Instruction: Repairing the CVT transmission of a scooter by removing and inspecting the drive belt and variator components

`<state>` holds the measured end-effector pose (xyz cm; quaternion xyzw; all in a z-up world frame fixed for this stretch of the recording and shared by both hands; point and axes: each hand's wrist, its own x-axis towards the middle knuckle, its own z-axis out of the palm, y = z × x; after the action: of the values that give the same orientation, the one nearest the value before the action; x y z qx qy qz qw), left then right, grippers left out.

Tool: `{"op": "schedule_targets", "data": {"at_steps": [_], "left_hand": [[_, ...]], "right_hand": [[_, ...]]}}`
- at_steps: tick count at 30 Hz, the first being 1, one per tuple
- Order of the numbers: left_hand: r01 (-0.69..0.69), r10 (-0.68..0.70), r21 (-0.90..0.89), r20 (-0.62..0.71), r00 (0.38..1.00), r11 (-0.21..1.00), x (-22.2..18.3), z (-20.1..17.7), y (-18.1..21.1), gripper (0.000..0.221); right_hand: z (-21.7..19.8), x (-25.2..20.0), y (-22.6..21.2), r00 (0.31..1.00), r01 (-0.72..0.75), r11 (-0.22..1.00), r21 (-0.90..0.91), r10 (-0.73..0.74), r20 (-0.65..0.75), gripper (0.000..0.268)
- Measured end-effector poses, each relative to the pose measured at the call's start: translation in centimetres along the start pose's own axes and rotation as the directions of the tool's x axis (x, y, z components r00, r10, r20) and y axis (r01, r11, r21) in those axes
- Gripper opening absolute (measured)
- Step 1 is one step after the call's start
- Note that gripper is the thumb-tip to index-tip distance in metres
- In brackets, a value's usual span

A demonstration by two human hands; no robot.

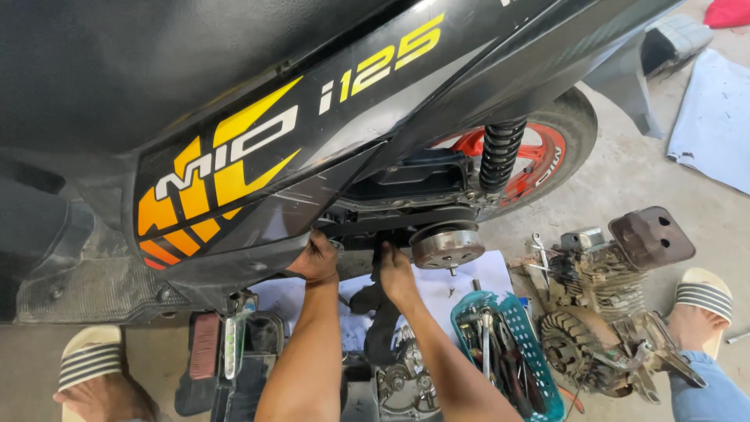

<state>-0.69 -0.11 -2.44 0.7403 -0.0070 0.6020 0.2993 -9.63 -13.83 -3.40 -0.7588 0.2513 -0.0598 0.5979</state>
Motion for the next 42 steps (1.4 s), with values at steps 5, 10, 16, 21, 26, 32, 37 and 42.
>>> {"op": "schedule_targets", "data": {"at_steps": [5,10,16,21,26,32,37,42], "left_hand": [[0.018,-0.019,-0.071,-0.010,1.000,0.997,0.8,-0.5,0.7,0.042],[0.034,-0.034,0.002,0.020,0.999,0.999,0.7,-0.1,0.2,0.051],[-0.041,0.042,-0.027,0.038,0.998,0.999,4.5,-2.4,2.5,0.025],[-0.017,0.014,0.020,0.110,0.994,1.000,4.1,-2.7,1.2,0.034],[-0.004,-0.076,0.193,0.408,0.910,0.981,6.9,-6.2,4.4,0.030],[0.297,-0.608,0.533,0.649,0.458,0.792,8.3,-6.5,5.2,0.114],[0.506,-0.764,0.627,0.636,0.107,0.592,3.3,0.6,1.1,0.113],[0.372,-0.807,0.728,0.577,0.122,0.577,1.3,2.5,1.9,0.068]], "right_hand": [[-1.1,-6.4,3.2,0.999,0.005,0.982,-0.186,0.004,0.049,0.044],[-1.2,-12.3,6.7,0.984,-0.169,0.964,-0.207,0.177,0.018,0.057],[0.2,-7.9,1.6,0.988,0.147,0.987,-0.071,-0.149,-0.030,0.039],[2.9,-2.8,-2.5,0.964,0.262,0.723,-0.640,-0.173,0.200,0.037],[2.3,-2.6,-2.6,0.928,0.371,0.472,-0.800,-0.227,0.296,0.027],[5.9,3.1,-0.9,0.840,0.506,0.248,-0.826,-0.358,0.407,0.023],[5.6,1.0,0.7,0.882,0.440,0.163,-0.883,-0.261,0.391,0.019],[1.8,-3.6,-6.1,0.893,0.438,0.249,-0.864,-0.231,0.386,0.026]]}}
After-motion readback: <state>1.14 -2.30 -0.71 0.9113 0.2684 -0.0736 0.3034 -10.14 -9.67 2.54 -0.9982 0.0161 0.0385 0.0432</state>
